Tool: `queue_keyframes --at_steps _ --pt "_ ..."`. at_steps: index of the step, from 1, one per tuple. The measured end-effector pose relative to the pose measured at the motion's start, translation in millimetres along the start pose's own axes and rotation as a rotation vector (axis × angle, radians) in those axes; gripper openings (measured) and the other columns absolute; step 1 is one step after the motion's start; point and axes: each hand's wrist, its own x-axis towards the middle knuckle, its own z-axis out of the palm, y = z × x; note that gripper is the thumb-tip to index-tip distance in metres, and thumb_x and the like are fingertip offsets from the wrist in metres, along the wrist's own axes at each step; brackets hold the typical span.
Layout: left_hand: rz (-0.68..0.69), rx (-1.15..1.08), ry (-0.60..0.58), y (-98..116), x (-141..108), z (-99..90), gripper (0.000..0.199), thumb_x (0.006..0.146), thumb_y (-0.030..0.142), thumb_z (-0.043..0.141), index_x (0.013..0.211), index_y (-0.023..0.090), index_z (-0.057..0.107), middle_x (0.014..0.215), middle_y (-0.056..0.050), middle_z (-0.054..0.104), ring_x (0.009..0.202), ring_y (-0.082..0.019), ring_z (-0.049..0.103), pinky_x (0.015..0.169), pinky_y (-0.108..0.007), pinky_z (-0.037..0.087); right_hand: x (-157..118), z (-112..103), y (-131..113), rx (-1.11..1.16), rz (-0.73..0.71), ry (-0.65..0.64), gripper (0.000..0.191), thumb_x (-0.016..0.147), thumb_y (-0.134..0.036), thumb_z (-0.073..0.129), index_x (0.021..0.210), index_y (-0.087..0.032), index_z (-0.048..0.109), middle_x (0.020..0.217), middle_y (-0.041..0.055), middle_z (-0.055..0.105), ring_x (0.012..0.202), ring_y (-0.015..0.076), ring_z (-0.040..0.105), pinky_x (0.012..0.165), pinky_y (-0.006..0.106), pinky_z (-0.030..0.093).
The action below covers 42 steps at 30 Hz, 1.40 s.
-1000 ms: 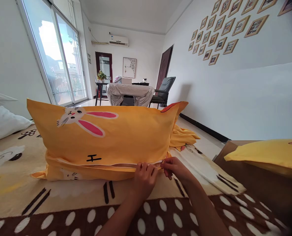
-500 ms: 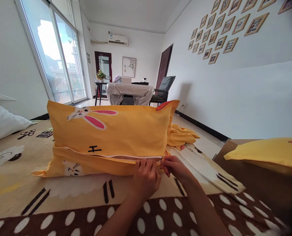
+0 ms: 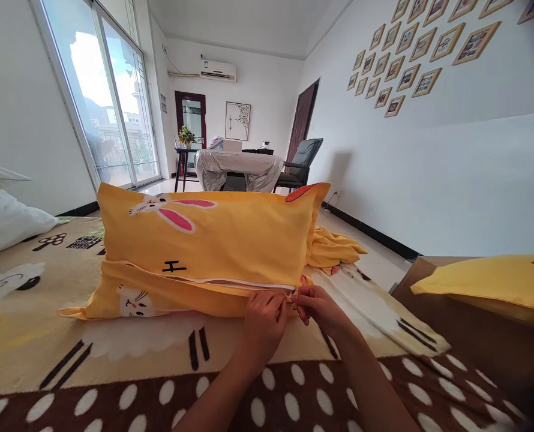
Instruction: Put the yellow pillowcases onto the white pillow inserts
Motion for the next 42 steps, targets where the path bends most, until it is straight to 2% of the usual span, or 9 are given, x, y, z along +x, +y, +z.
queue_keyframes --at_steps 4,9,13,19,24,31,33,39,42 --pt "-0.144 0.037 -0.115 0.9 1.7 -2.0 0.017 0.088 0.019 0.053 0.079 0.018 0.067 0.076 -0.002 0.069 0.073 -0.019 0.062 0.072 -0.034 0.040 1.2 2.8 2.4 -0.009 -0.003 -0.025 0.030 0.066 -0.040 0.073 0.060 -0.014 0.060 0.041 -0.0010 0.056 0.033 0.0063 0.042 0.038 0.022 0.023" --pt "-0.229 0.008 -0.155 1.6 3.2 -4.8 0.017 0.086 0.026 0.057 0.076 0.018 0.068 0.075 -0.002 0.071 0.072 -0.019 0.063 0.072 -0.032 0.040 1.2 3.7 6.5 -0.047 -0.017 -0.077 0.030 0.070 -0.041 0.071 0.060 -0.014 0.060 0.042 -0.0011 0.057 0.035 0.0066 0.042 0.039 0.022 0.024" --pt "-0.296 -0.010 -0.172 0.5 4.6 -6.1 0.016 0.087 0.021 0.054 0.079 0.018 0.068 0.078 -0.003 0.071 0.071 -0.018 0.063 0.067 -0.030 0.040 0.7 3.4 7.4 -0.069 -0.011 -0.093 0.031 0.070 -0.041 0.072 0.059 -0.015 0.057 0.043 -0.0011 0.058 0.036 0.0073 0.045 0.040 0.022 0.025" --pt "-0.203 0.157 -0.096 -2.9 -2.3 1.9 0.009 0.085 0.018 0.056 0.081 0.018 0.064 0.072 -0.004 0.070 0.068 -0.020 0.064 0.065 -0.030 0.043 -0.7 4.0 5.6 -0.112 -0.009 -0.109 0.033 0.070 -0.043 0.071 0.059 -0.016 0.056 0.043 -0.0010 0.059 0.036 0.0076 0.045 0.043 0.023 0.025" --pt "-0.034 0.089 -0.064 -3.7 -9.3 7.6 0.016 0.087 0.014 0.048 0.082 0.020 0.061 0.071 -0.001 0.068 0.061 -0.016 0.063 0.055 -0.025 0.041 -3.3 5.7 0.5 -0.184 -0.033 -0.146 0.035 0.071 -0.046 0.070 0.058 -0.015 0.058 0.043 -0.0009 0.059 0.037 0.0076 0.045 0.046 0.024 0.025" --pt "-0.069 -0.058 -0.049 -3.0 -8.7 6.3 0.016 0.083 0.016 0.049 0.086 0.019 0.065 0.074 -0.004 0.071 0.066 -0.016 0.065 0.062 -0.025 0.047 -5.4 6.5 -1.9 -0.237 -0.033 -0.161 0.035 0.069 -0.048 0.071 0.060 -0.015 0.061 0.044 -0.0008 0.058 0.039 0.0089 0.047 0.046 0.024 0.026" --pt "-0.147 -0.102 -0.073 -0.1 -7.3 5.2 0.017 0.083 0.019 0.050 0.085 0.018 0.067 0.076 -0.005 0.071 0.067 -0.017 0.065 0.064 -0.026 0.048 -4.9 5.7 -0.8 -0.246 -0.047 -0.179 0.035 0.070 -0.048 0.070 0.061 -0.016 0.061 0.045 -0.0010 0.058 0.040 0.0096 0.047 0.046 0.024 0.028" --pt "-0.569 -0.431 -0.185 5.4 2.2 1.3 0.022 0.084 0.030 0.055 0.078 0.015 0.069 0.074 -0.005 0.073 0.068 -0.018 0.066 0.064 -0.027 0.049 -0.7 2.5 8.1 -0.313 -0.106 -0.180 0.037 0.074 -0.052 0.065 0.061 -0.018 0.060 0.047 -0.0008 0.057 0.044 0.0112 0.048 0.048 0.025 0.033" --pt "-0.556 -0.466 -0.190 1.8 2.8 2.6 0.021 0.086 0.028 0.052 0.085 0.015 0.069 0.083 -0.007 0.074 0.076 -0.019 0.067 0.070 -0.028 0.050 0.1 2.3 10.2 -0.351 -0.114 -0.180 0.040 0.076 -0.054 0.063 0.060 -0.018 0.059 0.049 0.0000 0.059 0.045 0.0116 0.049 0.049 0.025 0.034"
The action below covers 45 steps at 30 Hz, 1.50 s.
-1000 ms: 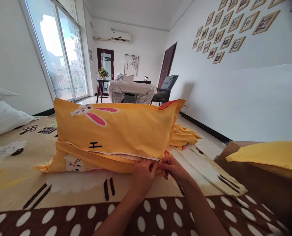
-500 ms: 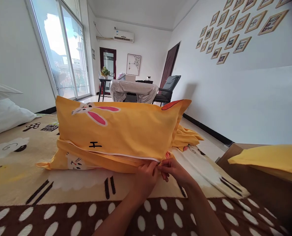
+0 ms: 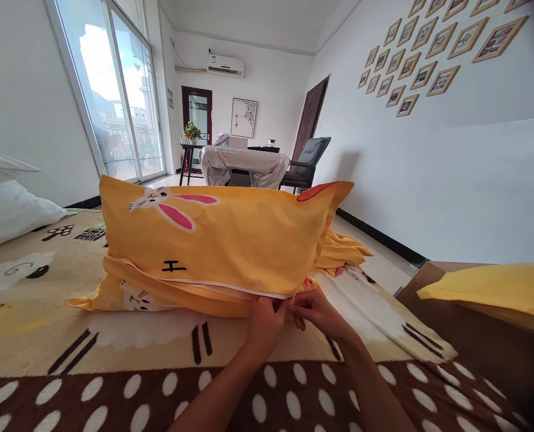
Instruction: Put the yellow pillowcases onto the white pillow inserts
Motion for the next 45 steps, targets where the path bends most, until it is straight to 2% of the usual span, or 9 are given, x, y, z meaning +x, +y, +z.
queue_keyframes --at_steps 3,5,10,15,20,27,33,40,45 --pt "0.179 0.203 0.054 -10.3 -1.6 3.1 0.023 0.088 0.024 0.046 0.095 0.016 0.067 0.092 -0.010 0.072 0.085 -0.023 0.066 0.078 -0.034 0.050 -1.2 -1.0 -2.5 -0.004 0.007 -0.014 0.039 0.076 -0.054 0.063 0.062 -0.018 0.059 0.049 -0.0005 0.059 0.046 0.0120 0.050 0.050 0.025 0.035" --pt "0.304 0.337 0.093 -17.6 -4.4 6.5 0.025 0.089 0.021 0.042 0.097 0.015 0.065 0.091 -0.012 0.071 0.084 -0.024 0.066 0.077 -0.037 0.051 -3.3 -3.5 -5.9 -0.003 0.008 -0.028 0.038 0.076 -0.053 0.064 0.064 -0.017 0.061 0.049 -0.0008 0.059 0.047 0.0120 0.050 0.051 0.025 0.035" --pt "0.476 0.409 0.142 -21.0 -10.2 11.2 0.023 0.091 0.020 0.038 0.099 0.016 0.059 0.088 -0.012 0.069 0.080 -0.023 0.064 0.074 -0.037 0.051 -7.4 -11.2 -9.4 0.035 -0.019 -0.090 0.045 0.078 -0.058 0.060 0.069 -0.014 0.065 0.059 0.0038 0.064 0.055 0.0125 0.054 0.053 0.025 0.034" --pt "0.557 0.458 0.144 -16.7 -10.9 11.8 0.019 0.090 0.015 0.037 0.090 0.018 0.056 0.082 -0.008 0.068 0.076 -0.021 0.063 0.074 -0.034 0.049 1.7 -5.0 2.6 0.242 0.088 0.101 0.047 0.072 -0.060 0.065 0.060 -0.015 0.059 0.047 0.0020 0.058 0.044 0.0097 0.045 0.045 0.024 0.025" --pt "0.625 0.659 0.222 -16.7 -8.6 9.0 0.017 0.089 0.013 0.041 0.081 0.017 0.056 0.076 -0.006 0.064 0.077 -0.023 0.059 0.075 -0.037 0.044 4.4 -1.4 3.6 0.191 0.051 0.176 0.046 0.071 -0.056 0.068 0.050 -0.017 0.056 0.041 0.0011 0.055 0.043 0.0088 0.038 0.046 0.026 0.024" --pt "0.593 0.847 0.162 -2.3 -7.9 -1.3 0.016 0.086 0.008 0.043 0.081 0.017 0.055 0.079 -0.007 0.061 0.076 -0.022 0.056 0.071 -0.034 0.041 -2.4 -12.2 0.0 0.142 0.049 0.163 0.045 0.073 -0.054 0.065 0.050 -0.017 0.057 0.041 0.0016 0.056 0.043 0.0096 0.040 0.049 0.027 0.024" --pt "0.449 0.965 -0.042 29.6 -8.8 -24.6 0.015 0.084 0.007 0.044 0.082 0.016 0.055 0.079 -0.008 0.063 0.075 -0.023 0.058 0.068 -0.034 0.040 -8.9 -15.5 -8.7 0.108 0.080 0.148 0.041 0.072 -0.054 0.065 0.055 -0.018 0.056 0.041 0.0006 0.057 0.043 0.0107 0.043 0.051 0.027 0.026" --pt "0.291 1.095 -0.202 52.7 -8.9 -50.6 0.022 0.071 -0.001 0.051 0.086 0.015 0.056 0.081 -0.011 0.066 0.080 -0.027 0.062 0.071 -0.035 0.041 -17.9 -12.0 -26.0 -0.037 0.133 0.138 0.038 0.074 -0.050 0.062 0.050 -0.021 0.053 0.040 0.0005 0.057 0.053 0.0151 0.051 0.063 0.029 0.039" --pt "0.288 1.143 -0.158 54.2 -8.0 -53.0 0.025 0.070 -0.002 0.049 0.087 0.014 0.058 0.087 -0.012 0.064 0.085 -0.029 0.059 0.072 -0.037 0.043 -21.1 -6.6 -31.9 -0.142 0.166 0.180 0.034 0.076 -0.042 0.058 0.049 -0.022 0.051 0.037 -0.0010 0.054 0.051 0.0155 0.052 0.068 0.029 0.041"
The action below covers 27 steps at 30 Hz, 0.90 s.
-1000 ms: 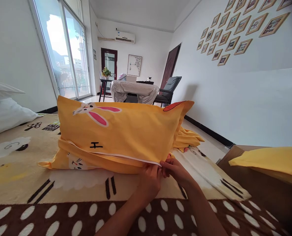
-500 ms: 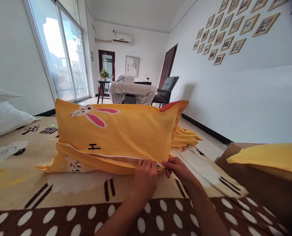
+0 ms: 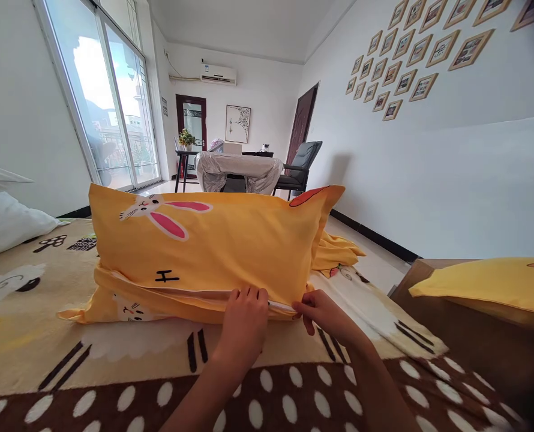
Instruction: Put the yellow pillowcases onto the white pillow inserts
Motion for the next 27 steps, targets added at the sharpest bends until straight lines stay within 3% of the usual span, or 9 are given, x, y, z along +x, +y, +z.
queue_keyframes --at_steps 4,10,13,16,18,20,24,27 --pt "0.097 -0.024 0.076 -9.5 1.6 -0.9 0.022 0.077 0.000 0.043 0.084 0.015 0.058 0.094 -0.012 0.061 0.089 -0.027 0.056 0.075 -0.037 0.044 -2.5 1.4 -5.5 -0.102 0.069 0.041 0.027 0.076 -0.033 0.054 0.052 -0.021 0.053 0.034 -0.0030 0.050 0.040 0.0127 0.045 0.057 0.028 0.038" --pt "0.232 -0.148 -0.003 -21.1 -1.2 -4.9 0.019 0.081 0.002 0.044 0.082 0.018 0.054 0.083 -0.005 0.061 0.076 -0.021 0.056 0.063 -0.029 0.041 -0.9 8.4 -5.7 -0.360 0.068 0.097 0.027 0.079 -0.026 0.047 0.052 -0.022 0.046 0.038 -0.0012 0.050 0.042 0.0148 0.051 0.051 0.028 0.033" --pt "0.247 -0.174 -0.032 -23.0 -2.4 -3.2 0.017 0.082 0.004 0.044 0.083 0.018 0.053 0.083 -0.005 0.062 0.075 -0.020 0.057 0.062 -0.028 0.040 -7.0 15.6 -10.8 -0.634 0.002 0.319 0.022 0.078 -0.025 0.051 0.056 -0.021 0.048 0.056 0.0038 0.059 0.056 0.0182 0.056 0.055 0.030 0.032" --pt "0.245 -0.206 -0.066 -24.3 -2.7 -0.9 0.016 0.084 0.006 0.043 0.086 0.018 0.053 0.084 -0.005 0.062 0.076 -0.019 0.057 0.064 -0.027 0.041 -18.6 26.5 -22.9 -0.827 -0.312 0.650 0.008 0.078 -0.018 0.051 0.077 -0.019 0.059 0.084 0.0084 0.066 0.081 0.0233 0.058 0.072 0.034 0.035" --pt "0.241 -0.241 -0.093 -25.4 -2.7 -0.5 0.016 0.087 0.009 0.041 0.091 0.018 0.054 0.086 -0.006 0.062 0.079 -0.019 0.057 0.067 -0.026 0.042 -23.5 36.5 -29.5 -0.839 -0.581 0.637 0.014 0.081 -0.014 0.049 0.088 -0.020 0.060 0.091 0.0071 0.065 0.088 0.0217 0.057 0.081 0.035 0.034" --pt "0.239 -0.278 -0.112 -26.8 -2.7 -1.4 0.018 0.089 0.011 0.039 0.095 0.018 0.054 0.090 -0.007 0.063 0.083 -0.019 0.058 0.071 -0.027 0.043 -22.5 47.6 -30.8 -0.835 -0.731 0.524 0.013 0.084 -0.013 0.049 0.088 -0.020 0.060 0.088 0.0047 0.065 0.086 0.0192 0.057 0.080 0.033 0.033" --pt "0.224 -0.336 -0.118 -28.7 -2.3 -4.9 0.020 0.092 0.015 0.036 0.094 0.018 0.055 0.092 -0.007 0.065 0.084 -0.019 0.059 0.072 -0.028 0.043 -8.5 62.4 -19.6 -0.866 -0.788 0.506 0.013 0.086 -0.011 0.052 0.077 -0.017 0.059 0.079 0.0030 0.064 0.078 0.0173 0.056 0.072 0.031 0.031" --pt "0.231 -0.336 -0.116 -29.1 -0.5 -6.7 0.021 0.092 0.017 0.037 0.087 0.018 0.057 0.088 -0.006 0.066 0.080 -0.019 0.059 0.069 -0.028 0.041 -2.3 61.2 -12.0 -0.856 -0.780 0.490 0.014 0.085 -0.013 0.057 0.072 -0.017 0.060 0.074 0.0016 0.063 0.074 0.0158 0.055 0.072 0.030 0.030"
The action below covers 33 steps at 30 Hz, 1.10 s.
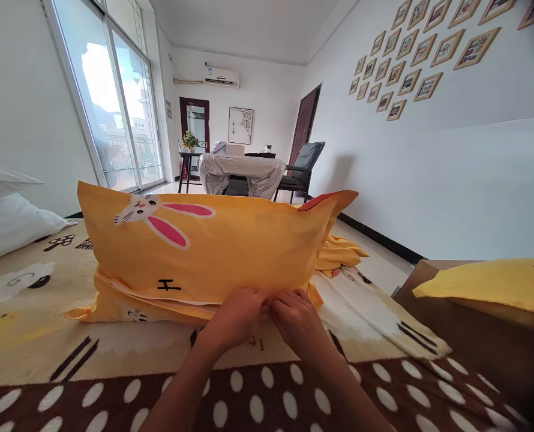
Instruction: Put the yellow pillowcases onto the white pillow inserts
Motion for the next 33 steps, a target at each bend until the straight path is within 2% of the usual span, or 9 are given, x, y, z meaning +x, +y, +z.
queue_keyframes --at_steps 6,11,16,19,22,25,29,31,33 --pt "-0.002 0.069 -0.053 -9.8 -3.3 -10.0 0.020 0.090 0.020 0.042 0.078 0.017 0.059 0.081 -0.005 0.065 0.075 -0.019 0.058 0.064 -0.028 0.037 -0.5 -5.4 6.9 0.079 0.035 -0.111 0.015 0.079 -0.013 0.064 0.065 -0.018 0.060 0.069 -0.0005 0.060 0.071 0.0139 0.053 0.071 0.029 0.030" --pt "-0.064 -0.008 -0.074 -24.0 -28.8 -22.1 0.014 0.087 0.019 0.046 0.078 0.017 0.058 0.081 -0.004 0.063 0.077 -0.017 0.056 0.069 -0.027 0.039 1.6 -5.5 6.0 0.107 -0.018 -0.155 0.016 0.080 -0.017 0.063 0.065 -0.019 0.056 0.071 -0.0006 0.057 0.073 0.0146 0.051 0.072 0.030 0.030" --pt "-0.093 -0.163 0.012 -25.7 -46.0 -12.9 0.011 0.086 0.016 0.046 0.079 0.017 0.054 0.086 -0.004 0.060 0.082 -0.017 0.054 0.073 -0.027 0.040 2.9 2.5 -9.1 0.103 -0.065 -0.102 0.011 0.078 -0.008 0.052 0.074 -0.018 0.054 0.081 0.0035 0.057 0.080 0.0179 0.049 0.074 0.032 0.033" --pt "-0.053 -0.157 0.056 -25.4 -48.7 -5.3 0.015 0.089 0.015 0.042 0.081 0.016 0.054 0.088 -0.006 0.060 0.085 -0.018 0.053 0.076 -0.029 0.041 3.4 11.3 -22.6 0.107 -0.133 -0.052 0.014 0.081 -0.008 0.047 0.084 -0.018 0.056 0.085 0.0047 0.059 0.084 0.0189 0.050 0.078 0.033 0.033" --pt "-0.054 -0.133 0.076 -26.4 -51.5 -2.3 0.018 0.090 0.015 0.039 0.083 0.016 0.056 0.089 -0.007 0.061 0.085 -0.020 0.053 0.076 -0.031 0.041 9.6 13.6 -33.7 0.069 -0.159 -0.064 0.014 0.084 -0.009 0.046 0.082 -0.018 0.056 0.083 0.0048 0.060 0.081 0.0180 0.051 0.077 0.032 0.034" --pt "-0.083 -0.147 0.094 -27.9 -54.9 -1.5 0.019 0.090 0.016 0.040 0.085 0.016 0.058 0.092 -0.008 0.062 0.086 -0.020 0.055 0.076 -0.032 0.042 24.8 4.7 -44.5 0.034 -0.112 -0.212 0.013 0.080 -0.008 0.048 0.077 -0.018 0.057 0.081 0.0048 0.062 0.078 0.0174 0.053 0.072 0.030 0.034" --pt "-0.090 -0.143 0.098 -30.1 -57.8 0.9 0.019 0.090 0.015 0.040 0.089 0.014 0.059 0.094 -0.009 0.063 0.089 -0.022 0.056 0.078 -0.033 0.043 42.4 -8.3 -59.1 0.086 0.045 -0.448 0.015 0.076 -0.006 0.051 0.077 -0.018 0.060 0.080 0.0037 0.064 0.074 0.0164 0.056 0.064 0.026 0.035" --pt "-0.077 -0.116 0.103 -31.9 -58.4 2.5 0.020 0.090 0.015 0.040 0.092 0.014 0.060 0.094 -0.009 0.064 0.089 -0.022 0.056 0.079 -0.034 0.043 42.1 -7.3 -62.7 0.120 0.121 -0.451 0.016 0.077 -0.006 0.050 0.078 -0.018 0.062 0.080 0.0036 0.064 0.074 0.0157 0.057 0.063 0.025 0.035" --pt "-0.086 -0.090 0.117 -34.0 -58.8 3.6 0.021 0.090 0.014 0.040 0.092 0.015 0.060 0.094 -0.009 0.064 0.089 -0.022 0.056 0.080 -0.035 0.043 36.2 -1.8 -62.0 0.140 0.144 -0.392 0.018 0.081 -0.008 0.049 0.079 -0.018 0.064 0.080 0.0042 0.063 0.076 0.0159 0.057 0.065 0.025 0.036"
